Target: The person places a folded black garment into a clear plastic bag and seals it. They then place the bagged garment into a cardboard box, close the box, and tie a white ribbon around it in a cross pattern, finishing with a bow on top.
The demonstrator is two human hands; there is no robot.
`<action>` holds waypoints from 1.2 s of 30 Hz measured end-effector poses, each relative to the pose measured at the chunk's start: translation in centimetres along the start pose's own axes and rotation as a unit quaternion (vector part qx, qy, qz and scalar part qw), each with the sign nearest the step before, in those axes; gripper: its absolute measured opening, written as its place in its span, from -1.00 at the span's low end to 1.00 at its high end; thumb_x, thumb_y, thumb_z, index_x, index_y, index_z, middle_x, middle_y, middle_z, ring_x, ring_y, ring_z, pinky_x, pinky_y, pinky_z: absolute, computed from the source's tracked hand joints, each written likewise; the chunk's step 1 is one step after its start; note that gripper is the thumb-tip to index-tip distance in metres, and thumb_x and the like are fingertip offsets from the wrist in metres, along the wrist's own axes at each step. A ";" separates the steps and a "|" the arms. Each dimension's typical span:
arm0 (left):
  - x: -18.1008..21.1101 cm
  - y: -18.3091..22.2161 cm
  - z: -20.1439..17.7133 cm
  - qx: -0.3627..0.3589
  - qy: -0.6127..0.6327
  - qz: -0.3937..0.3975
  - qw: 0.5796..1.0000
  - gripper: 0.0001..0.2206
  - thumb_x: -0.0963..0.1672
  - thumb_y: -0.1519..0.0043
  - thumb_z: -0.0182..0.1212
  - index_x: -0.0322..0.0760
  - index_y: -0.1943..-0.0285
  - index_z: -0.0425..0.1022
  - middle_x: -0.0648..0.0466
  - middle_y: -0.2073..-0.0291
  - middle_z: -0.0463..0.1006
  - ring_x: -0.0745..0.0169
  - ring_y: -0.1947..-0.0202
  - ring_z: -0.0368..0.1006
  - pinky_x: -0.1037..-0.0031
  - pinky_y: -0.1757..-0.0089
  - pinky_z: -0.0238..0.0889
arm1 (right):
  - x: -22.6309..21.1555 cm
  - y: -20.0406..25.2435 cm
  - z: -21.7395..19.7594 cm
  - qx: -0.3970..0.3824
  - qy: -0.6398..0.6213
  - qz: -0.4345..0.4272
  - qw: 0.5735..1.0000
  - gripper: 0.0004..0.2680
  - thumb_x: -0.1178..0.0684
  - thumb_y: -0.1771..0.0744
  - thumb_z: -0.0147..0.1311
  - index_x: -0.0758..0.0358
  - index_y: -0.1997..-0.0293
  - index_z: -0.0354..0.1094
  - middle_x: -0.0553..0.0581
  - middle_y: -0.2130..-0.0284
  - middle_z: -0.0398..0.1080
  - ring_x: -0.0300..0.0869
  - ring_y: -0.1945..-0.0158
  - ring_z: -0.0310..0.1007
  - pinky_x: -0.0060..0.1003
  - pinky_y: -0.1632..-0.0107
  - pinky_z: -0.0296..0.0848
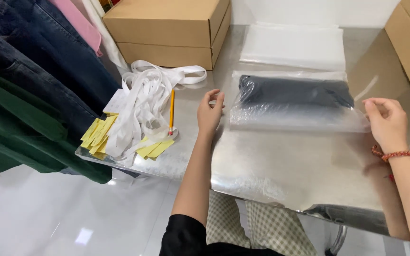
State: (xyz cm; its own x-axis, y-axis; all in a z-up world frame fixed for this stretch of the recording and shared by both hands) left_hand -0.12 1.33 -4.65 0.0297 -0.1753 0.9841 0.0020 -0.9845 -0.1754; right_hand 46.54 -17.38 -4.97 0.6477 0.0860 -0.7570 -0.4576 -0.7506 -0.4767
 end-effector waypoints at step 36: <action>0.1 -5.3 -0.7 -0.021 0.354 -0.137 0.925 -0.60 0.00 -0.43 0.00 -0.25 -0.34 0.50 0.06 0.07 0.59 0.41 0.26 0.46 0.64 0.29 0.27 | -26.9 -16.6 39.7 -0.258 -0.515 0.365 0.732 -0.30 -0.35 -0.34 -0.01 0.71 -0.39 0.07 0.45 -0.15 0.31 0.16 -0.30 0.42 -0.04 -0.40 0.45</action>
State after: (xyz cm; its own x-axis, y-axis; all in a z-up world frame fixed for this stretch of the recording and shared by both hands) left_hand -0.86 6.52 -3.61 -0.6282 0.1353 0.7662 -0.1265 -0.9894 0.0709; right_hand 12.56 18.77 5.60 -0.5783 -0.2127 -0.7876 0.0104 -0.9673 0.2536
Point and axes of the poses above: each hand's wrist, its own y-axis away from the middle knuckle, its own z-axis out of the palm, x = y × z, the point moved 5 cm from there along -y, towards the middle knuckle
